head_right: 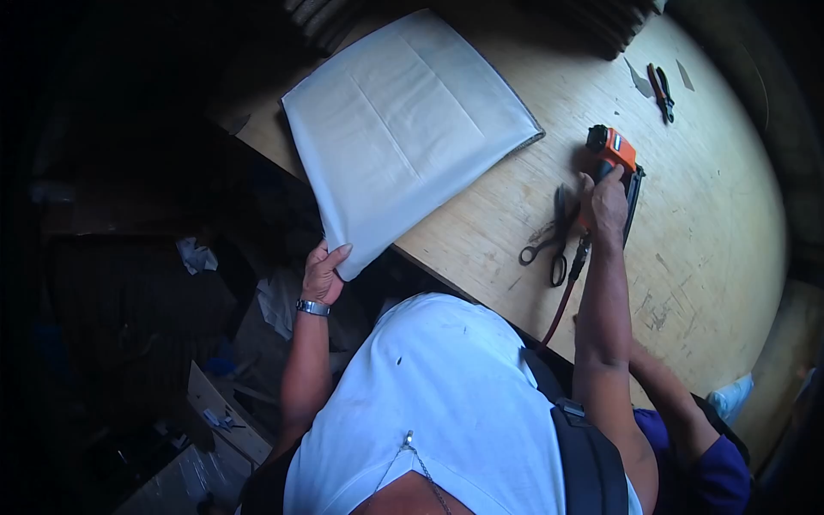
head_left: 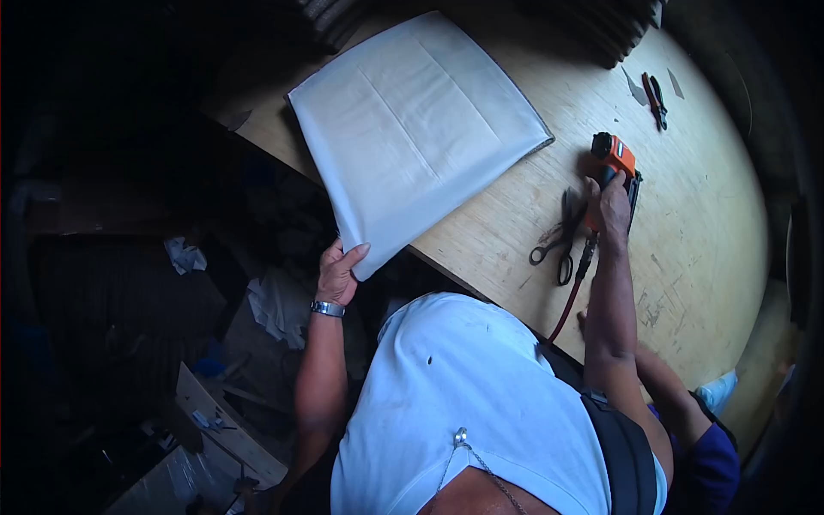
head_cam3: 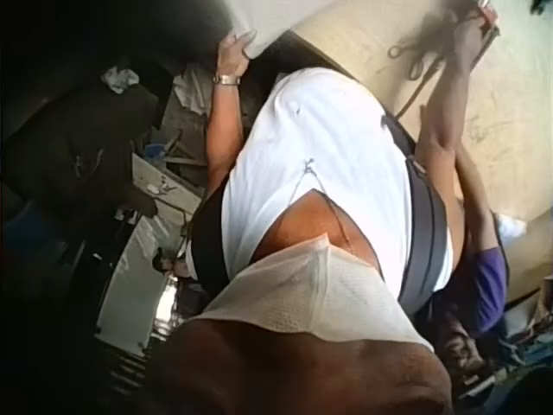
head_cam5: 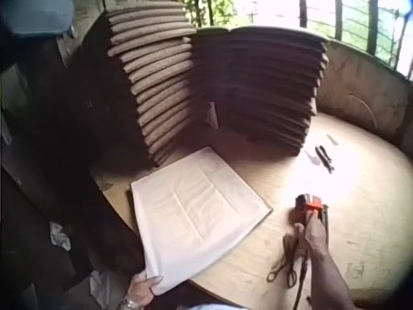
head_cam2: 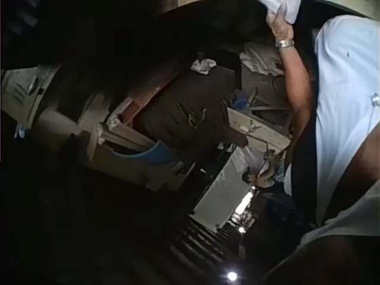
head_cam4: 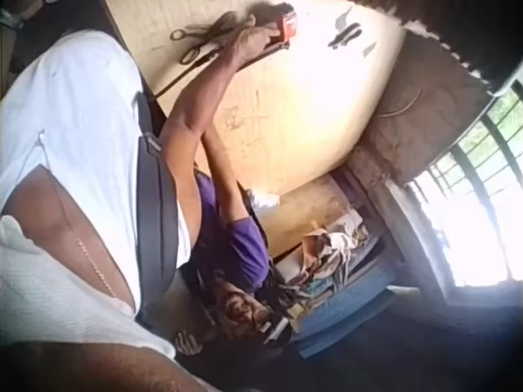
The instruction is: Stapling fabric onto a foam cushion using a pneumatic staple gun.
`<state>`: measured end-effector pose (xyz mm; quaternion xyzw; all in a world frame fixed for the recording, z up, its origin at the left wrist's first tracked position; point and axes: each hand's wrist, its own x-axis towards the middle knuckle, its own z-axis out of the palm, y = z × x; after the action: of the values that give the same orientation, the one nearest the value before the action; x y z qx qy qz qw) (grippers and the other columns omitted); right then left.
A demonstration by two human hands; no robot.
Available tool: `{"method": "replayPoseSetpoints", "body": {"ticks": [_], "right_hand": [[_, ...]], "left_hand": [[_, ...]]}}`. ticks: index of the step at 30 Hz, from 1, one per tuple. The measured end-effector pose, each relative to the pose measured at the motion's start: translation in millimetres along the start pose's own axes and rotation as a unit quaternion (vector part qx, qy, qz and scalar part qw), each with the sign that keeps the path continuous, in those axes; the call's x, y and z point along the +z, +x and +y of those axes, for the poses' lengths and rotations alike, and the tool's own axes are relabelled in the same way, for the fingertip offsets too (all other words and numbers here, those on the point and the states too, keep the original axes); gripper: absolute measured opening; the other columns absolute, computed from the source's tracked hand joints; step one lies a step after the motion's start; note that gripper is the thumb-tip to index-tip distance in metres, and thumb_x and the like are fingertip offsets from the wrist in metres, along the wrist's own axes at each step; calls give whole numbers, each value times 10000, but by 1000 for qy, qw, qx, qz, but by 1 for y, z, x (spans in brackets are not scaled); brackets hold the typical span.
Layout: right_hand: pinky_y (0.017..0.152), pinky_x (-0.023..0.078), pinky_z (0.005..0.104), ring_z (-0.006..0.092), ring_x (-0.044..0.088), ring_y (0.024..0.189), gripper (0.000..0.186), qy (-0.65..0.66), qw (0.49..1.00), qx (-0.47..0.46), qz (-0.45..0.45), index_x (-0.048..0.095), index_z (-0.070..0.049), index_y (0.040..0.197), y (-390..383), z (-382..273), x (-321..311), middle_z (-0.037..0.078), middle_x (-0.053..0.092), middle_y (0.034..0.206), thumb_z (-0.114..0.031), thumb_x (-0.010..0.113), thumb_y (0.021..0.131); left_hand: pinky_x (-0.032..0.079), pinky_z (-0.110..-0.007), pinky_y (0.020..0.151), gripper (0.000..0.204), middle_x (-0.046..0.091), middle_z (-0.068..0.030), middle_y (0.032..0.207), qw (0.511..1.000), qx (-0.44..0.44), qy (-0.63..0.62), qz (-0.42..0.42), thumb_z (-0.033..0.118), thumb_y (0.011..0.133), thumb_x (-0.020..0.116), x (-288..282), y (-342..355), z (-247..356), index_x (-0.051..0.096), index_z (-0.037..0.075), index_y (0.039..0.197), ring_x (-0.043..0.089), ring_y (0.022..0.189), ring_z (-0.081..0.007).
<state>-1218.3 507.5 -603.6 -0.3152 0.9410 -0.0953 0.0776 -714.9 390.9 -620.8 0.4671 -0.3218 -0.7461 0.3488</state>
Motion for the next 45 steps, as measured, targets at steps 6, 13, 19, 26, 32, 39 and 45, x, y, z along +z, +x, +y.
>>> {"method": "replayPoseSetpoints", "body": {"ticks": [6,13,19,26,32,39,45], "right_hand": [[962,502,491,397,564,1186,524,-21,985,-80,149,549,-73,1371,-25,-23,-13,208,590,1271,-370,661,954],[1049,420,494,392,468,1294,157,65,910,-397,101,745,-167,1043,-50,-94,-5,155,559,1357,-191,707,892],[1131,338,541,449,372,1394,235,70,938,-312,135,722,-130,1091,-22,-134,15,214,406,1528,-283,634,935],[1042,411,510,394,499,1270,262,56,971,-184,140,730,-127,1087,-43,-95,30,162,565,1334,-291,707,885],[955,458,489,345,586,1144,592,-5,980,-187,63,694,-124,1215,-51,-99,53,131,667,1175,-606,692,870],[821,496,488,283,674,869,308,294,953,-59,47,711,-92,1029,-50,-116,80,131,699,863,-386,683,941],[768,519,440,316,656,865,162,380,882,-213,183,650,-47,1014,-79,-198,64,146,667,924,-185,654,928]], "left_hand": [[512,-301,917,251,749,-16,1031,964,108,243,23,0,830,788,1,12,57,755,13,1078,671,922,-111],[434,-413,1058,329,614,-91,1388,740,480,448,147,-27,752,836,39,45,109,776,108,1047,519,1312,-280],[428,-435,1093,293,557,-108,1466,692,547,414,226,-34,764,835,55,53,94,763,103,1013,515,1340,-304],[434,-415,1110,273,520,-105,1499,702,552,392,221,-23,799,809,54,59,104,778,97,1042,497,1375,-288],[414,-411,1124,311,546,-93,1473,694,588,389,144,-18,776,829,71,81,147,792,105,1059,496,1363,-269],[392,-407,1146,332,547,-80,1481,668,601,421,123,-17,821,793,78,88,164,775,117,1124,484,1381,-265],[382,-392,1167,366,532,-76,1497,671,615,400,105,-11,874,760,85,102,172,741,127,1212,486,1385,-243]]}}
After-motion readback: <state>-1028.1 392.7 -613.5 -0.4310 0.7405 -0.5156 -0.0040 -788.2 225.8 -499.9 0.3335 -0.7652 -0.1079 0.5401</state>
